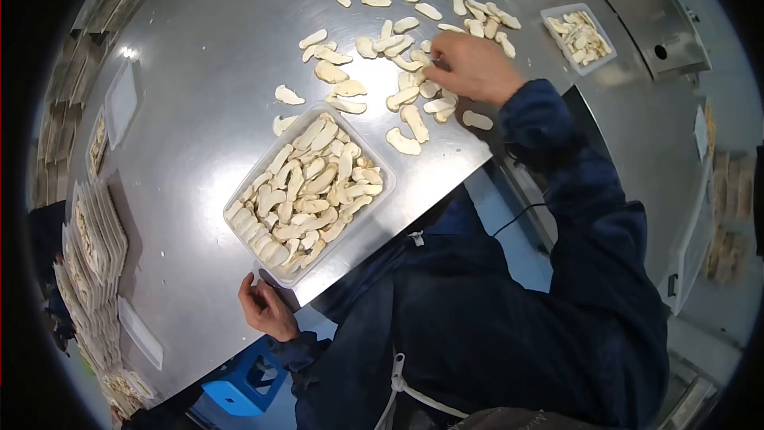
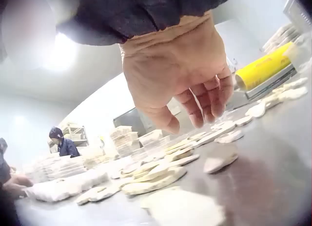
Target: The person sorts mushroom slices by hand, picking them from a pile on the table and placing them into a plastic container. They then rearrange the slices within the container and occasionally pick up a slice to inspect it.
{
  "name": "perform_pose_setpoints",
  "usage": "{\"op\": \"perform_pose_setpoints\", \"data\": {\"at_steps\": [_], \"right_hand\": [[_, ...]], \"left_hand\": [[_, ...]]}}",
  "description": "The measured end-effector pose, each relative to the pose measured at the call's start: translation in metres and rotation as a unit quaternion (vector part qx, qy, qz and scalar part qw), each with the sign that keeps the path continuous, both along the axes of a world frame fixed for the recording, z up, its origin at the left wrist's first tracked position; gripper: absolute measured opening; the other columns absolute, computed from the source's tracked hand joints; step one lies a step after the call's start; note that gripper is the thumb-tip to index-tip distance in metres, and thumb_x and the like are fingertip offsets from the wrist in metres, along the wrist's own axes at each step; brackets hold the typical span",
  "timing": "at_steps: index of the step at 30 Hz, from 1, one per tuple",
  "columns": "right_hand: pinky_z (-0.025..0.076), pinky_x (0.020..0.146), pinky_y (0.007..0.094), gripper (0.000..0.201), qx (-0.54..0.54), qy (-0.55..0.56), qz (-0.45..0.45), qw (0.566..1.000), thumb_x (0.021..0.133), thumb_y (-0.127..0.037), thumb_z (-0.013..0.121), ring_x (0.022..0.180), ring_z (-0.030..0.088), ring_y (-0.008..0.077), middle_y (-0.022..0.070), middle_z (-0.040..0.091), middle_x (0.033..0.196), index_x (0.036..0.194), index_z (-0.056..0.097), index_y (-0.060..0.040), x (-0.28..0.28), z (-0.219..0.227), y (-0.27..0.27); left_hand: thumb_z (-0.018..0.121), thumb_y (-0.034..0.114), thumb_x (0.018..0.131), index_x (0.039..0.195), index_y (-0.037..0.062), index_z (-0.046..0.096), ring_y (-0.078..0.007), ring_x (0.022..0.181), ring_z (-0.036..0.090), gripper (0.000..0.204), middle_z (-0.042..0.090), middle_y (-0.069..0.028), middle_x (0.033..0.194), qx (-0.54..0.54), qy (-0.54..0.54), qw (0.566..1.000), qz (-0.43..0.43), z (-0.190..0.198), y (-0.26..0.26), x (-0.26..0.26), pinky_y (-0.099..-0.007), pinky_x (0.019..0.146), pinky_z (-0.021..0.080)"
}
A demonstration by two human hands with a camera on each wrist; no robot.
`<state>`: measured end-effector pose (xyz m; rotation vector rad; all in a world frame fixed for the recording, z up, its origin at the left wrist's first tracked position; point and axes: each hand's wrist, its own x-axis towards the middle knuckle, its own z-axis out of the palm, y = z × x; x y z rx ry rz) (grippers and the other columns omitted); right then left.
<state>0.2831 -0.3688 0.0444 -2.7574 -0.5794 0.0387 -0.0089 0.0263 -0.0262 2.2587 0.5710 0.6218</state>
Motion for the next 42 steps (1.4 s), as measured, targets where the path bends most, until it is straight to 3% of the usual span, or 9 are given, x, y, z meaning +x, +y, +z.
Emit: {"op": "perform_pose_setpoints", "data": {"at_steps": [7,13,16,20,23,26,35,38,42], "right_hand": [[0.052,0.078,0.0456,0.028,-0.059,0.002,-0.031,0.998,0.079,-0.022,0.058,0.085,0.066,0.0384,0.0228,0.068,0.084,0.086,0.065,0.0036,0.01,-0.011,0.013],[0.049,0.067,0.0449,0.017,0.01,0.005,-0.047,0.999,0.08,-0.019,0.062,0.072,0.065,0.0339,0.0159,0.067,0.075,0.085,0.062,-0.0027,0.026,-0.019,-0.007],[0.049,0.069,0.0443,0.019,0.016,0.054,-0.028,0.998,0.081,-0.02,0.062,0.075,0.064,0.0335,0.0151,0.066,0.079,0.087,0.061,-0.0022,0.023,-0.008,-0.011],[0.049,0.072,0.0425,0.024,-0.024,0.024,0.016,0.999,0.081,-0.022,0.062,0.084,0.063,0.0331,0.0155,0.062,0.09,0.094,0.058,-0.0019,0.008,-0.01,-0.002],[0.049,0.071,0.0426,0.024,-0.028,0.0,-0.003,1.0,0.081,-0.022,0.062,0.081,0.063,0.0342,0.0156,0.064,0.087,0.091,0.06,-0.0014,0.008,-0.016,0.0],[0.049,0.076,0.0445,0.021,0.0,0.063,-0.041,0.997,0.079,-0.02,0.061,0.084,0.064,0.0378,0.0197,0.067,0.086,0.085,0.062,0.0008,0.012,-0.007,0.002],[0.048,0.064,0.0371,0.024,0.216,0.065,-0.082,0.971,0.083,-0.023,0.063,0.069,0.063,0.0257,0.0127,0.065,0.075,0.088,0.065,-0.0002,0.047,-0.023,-0.028],[0.049,0.065,0.0385,0.028,0.049,0.02,-0.037,0.998,0.083,-0.028,0.065,0.071,0.064,0.0282,0.0138,0.065,0.077,0.086,0.063,-0.0005,0.029,-0.008,-0.019],[0.049,0.069,0.0446,0.03,-0.058,0.026,-0.034,0.997,0.079,-0.03,0.065,0.076,0.064,0.0357,0.0171,0.065,0.081,0.081,0.061,-0.0004,-0.001,0.007,0.014]], "left_hand": [[0.06,0.0,0.094,0.115,-0.0036,0.062,-0.0068,0.065,0.045,0.021,0.052,-0.0008,0.075,-0.01,-0.013,1.0,0.006,-0.001,-0.001,0.0,-0.0216,0.059,0.039],[0.059,0.0,0.094,0.115,-0.0043,0.061,-0.0069,0.065,0.045,0.021,0.053,-0.0016,0.075,-0.019,-0.013,1.0,0.0,-0.001,-0.001,0.0,-0.0217,0.059,0.039],[0.059,0.0,0.094,0.114,-0.0045,0.061,-0.0069,0.066,0.045,0.021,0.053,-0.0015,0.075,-0.025,-0.01,1.0,0.004,-0.002,0.0,-0.001,-0.0218,0.059,0.039],[0.058,0.0,0.095,0.116,-0.0028,0.061,-0.0053,0.065,0.043,0.021,0.051,0.001,0.074,-0.01,-0.019,1.0,-0.01,-0.003,0.001,0.0,-0.0205,0.059,0.038],[0.059,0.0,0.095,0.116,-0.0034,0.061,-0.0064,0.066,0.044,0.021,0.052,-0.0005,0.075,-0.022,-0.02,1.0,-0.004,-0.004,0.002,-0.002,-0.0209,0.06,0.038],[0.059,0.0,0.094,0.115,-0.0043,0.061,-0.0078,0.067,0.046,0.021,0.053,-0.0023,0.076,-0.029,-0.009,1.0,0.002,-0.003,0.002,-0.002,-0.0216,0.061,0.04],[0.059,0.0,0.094,0.114,-0.0041,0.062,-0.0093,0.069,0.049,0.021,0.055,-0.0035,0.078,-0.02,0.001,1.0,0.005,-0.002,0.002,-0.003,-0.0233,0.063,0.043],[0.058,0.0,0.095,0.117,-0.0026,0.061,-0.0066,0.067,0.046,0.022,0.053,-0.0004,0.076,-0.002,-0.014,1.0,-0.003,-0.005,0.002,-0.001,-0.0211,0.061,0.04],[0.058,0.0,0.095,0.117,-0.0019,0.061,-0.0049,0.065,0.044,0.022,0.052,0.001,0.075,-0.005,-0.018,1.0,-0.011,-0.004,0.002,-0.001,-0.0202,0.06,0.038]]}}
